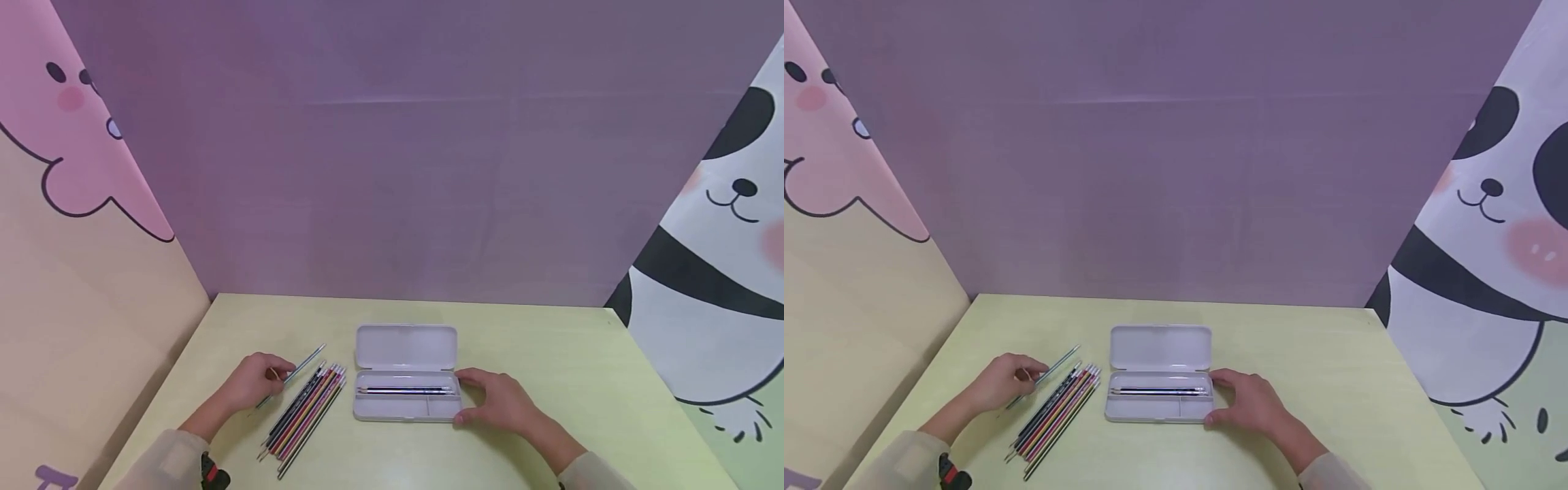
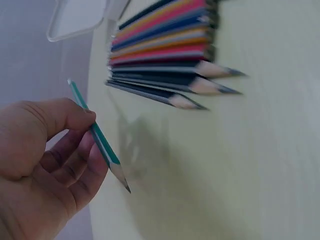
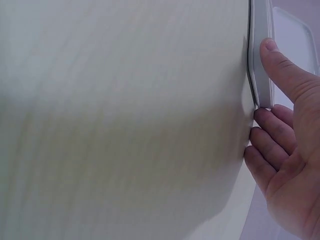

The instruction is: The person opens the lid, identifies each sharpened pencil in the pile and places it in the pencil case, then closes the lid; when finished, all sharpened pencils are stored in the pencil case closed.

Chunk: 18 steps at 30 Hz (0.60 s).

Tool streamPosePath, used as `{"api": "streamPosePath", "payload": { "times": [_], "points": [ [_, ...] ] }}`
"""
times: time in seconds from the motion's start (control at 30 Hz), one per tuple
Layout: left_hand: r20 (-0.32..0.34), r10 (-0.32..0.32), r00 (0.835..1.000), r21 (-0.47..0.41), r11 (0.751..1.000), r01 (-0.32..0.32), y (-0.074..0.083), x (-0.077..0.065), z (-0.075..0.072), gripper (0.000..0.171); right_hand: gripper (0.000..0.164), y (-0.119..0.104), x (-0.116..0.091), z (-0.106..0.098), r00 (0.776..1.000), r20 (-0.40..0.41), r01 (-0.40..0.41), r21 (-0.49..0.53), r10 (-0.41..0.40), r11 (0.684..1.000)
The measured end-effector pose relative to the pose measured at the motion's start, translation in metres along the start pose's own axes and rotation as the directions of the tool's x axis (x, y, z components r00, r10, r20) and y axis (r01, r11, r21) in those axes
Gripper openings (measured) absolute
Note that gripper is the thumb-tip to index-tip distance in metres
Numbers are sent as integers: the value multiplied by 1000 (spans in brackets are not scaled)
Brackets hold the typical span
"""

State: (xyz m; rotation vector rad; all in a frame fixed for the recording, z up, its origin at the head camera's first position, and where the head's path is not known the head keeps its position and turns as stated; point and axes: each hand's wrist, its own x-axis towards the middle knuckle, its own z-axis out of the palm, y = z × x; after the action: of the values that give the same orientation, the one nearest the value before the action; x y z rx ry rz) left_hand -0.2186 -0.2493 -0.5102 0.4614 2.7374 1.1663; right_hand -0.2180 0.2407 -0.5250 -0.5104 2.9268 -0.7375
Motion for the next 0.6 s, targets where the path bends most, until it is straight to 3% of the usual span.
{"api": "streamPosePath", "payload": {
  "times": [0.17,0.37,0.6],
  "points": [
    [-2,35,999,0,999,-35,17,15,4,30,85,-1,0,-5,1000,12,22,6,-23,1000],
    [3,51,999,4,999,-51,51,42,22,27,84,1,-1,-5,999,7,44,12,-44,999],
    [96,132,987,-32,991,-129,89,73,47,28,83,2,-1,-2,999,4,43,11,-43,999]
  ]
}}
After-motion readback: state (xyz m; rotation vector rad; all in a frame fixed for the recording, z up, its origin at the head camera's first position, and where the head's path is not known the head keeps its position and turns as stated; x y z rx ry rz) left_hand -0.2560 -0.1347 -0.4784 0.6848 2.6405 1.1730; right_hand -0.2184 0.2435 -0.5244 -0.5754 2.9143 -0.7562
